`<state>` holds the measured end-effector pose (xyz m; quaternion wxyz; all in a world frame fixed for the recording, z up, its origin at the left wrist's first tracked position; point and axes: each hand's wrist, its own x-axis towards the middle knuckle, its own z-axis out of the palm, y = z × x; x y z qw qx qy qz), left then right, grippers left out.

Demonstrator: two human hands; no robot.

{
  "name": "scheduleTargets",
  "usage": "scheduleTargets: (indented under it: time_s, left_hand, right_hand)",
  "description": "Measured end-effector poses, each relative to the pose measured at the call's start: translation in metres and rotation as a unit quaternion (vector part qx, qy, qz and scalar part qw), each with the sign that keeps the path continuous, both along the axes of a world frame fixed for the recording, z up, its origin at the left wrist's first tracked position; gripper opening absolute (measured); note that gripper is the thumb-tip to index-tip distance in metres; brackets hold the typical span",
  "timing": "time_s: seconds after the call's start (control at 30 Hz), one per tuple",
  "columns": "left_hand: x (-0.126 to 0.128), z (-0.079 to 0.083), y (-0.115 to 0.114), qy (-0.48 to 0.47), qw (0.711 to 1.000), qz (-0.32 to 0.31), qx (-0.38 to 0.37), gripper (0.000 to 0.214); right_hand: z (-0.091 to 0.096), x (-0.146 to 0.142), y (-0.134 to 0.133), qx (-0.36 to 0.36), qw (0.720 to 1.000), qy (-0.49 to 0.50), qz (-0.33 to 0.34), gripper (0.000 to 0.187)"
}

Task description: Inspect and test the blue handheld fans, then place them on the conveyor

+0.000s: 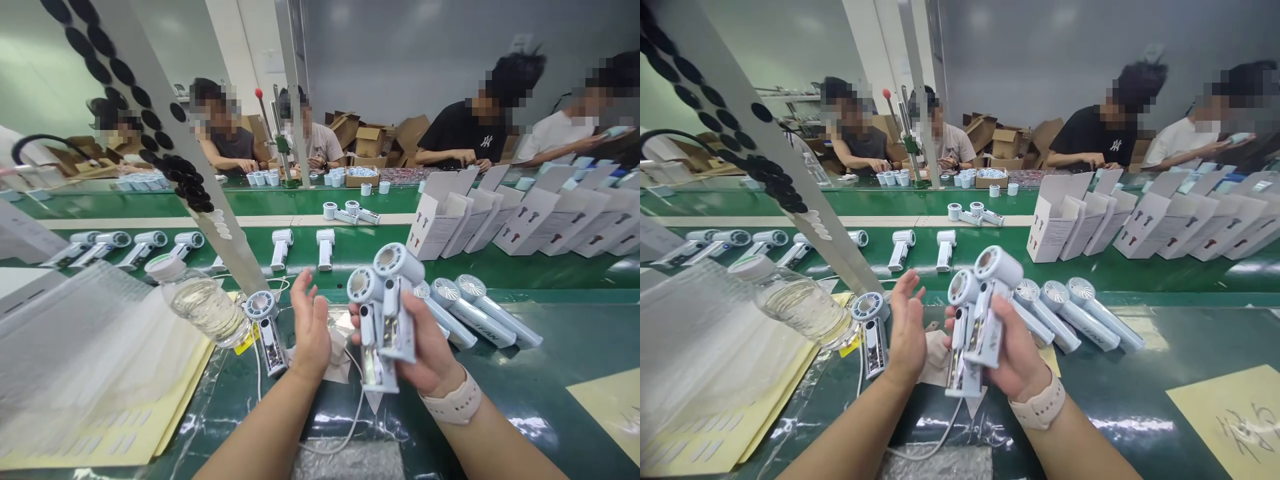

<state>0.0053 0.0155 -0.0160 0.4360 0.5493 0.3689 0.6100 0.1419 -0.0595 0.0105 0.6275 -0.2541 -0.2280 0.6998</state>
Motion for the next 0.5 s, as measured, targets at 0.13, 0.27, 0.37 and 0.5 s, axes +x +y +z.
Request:
scheduleTargets:
  time_s: [0.13,0.27,0.37,0.5]
  left_hand:
    - [-0.01,0.007,0.016,-0.002,0.998,-0.004,-0.06,0.034]
    - [-0.01,0.009,0.023,-0.051,0.994,-0.054,-0.084,0.032]
    - [-0.01,0.009,0.028,-0.062,0.993,-0.035,-0.091,0.043]
    - [-0.011,0.004,0.036,0.044,0.997,0.02,-0.054,0.049]
  right_hand:
    - [0.015,0.018,-0.002,-0.026,0.989,0.143,-0.026,0.051]
    - [0.019,0.031,-0.006,-0.065,0.983,0.162,-0.05,0.048]
    - [0.022,0.054,-0.017,-0.065,0.993,0.045,-0.093,0.055]
    - [0.023,0.137,-0.045,-0.063,0.852,-0.397,-0.336,0.076]
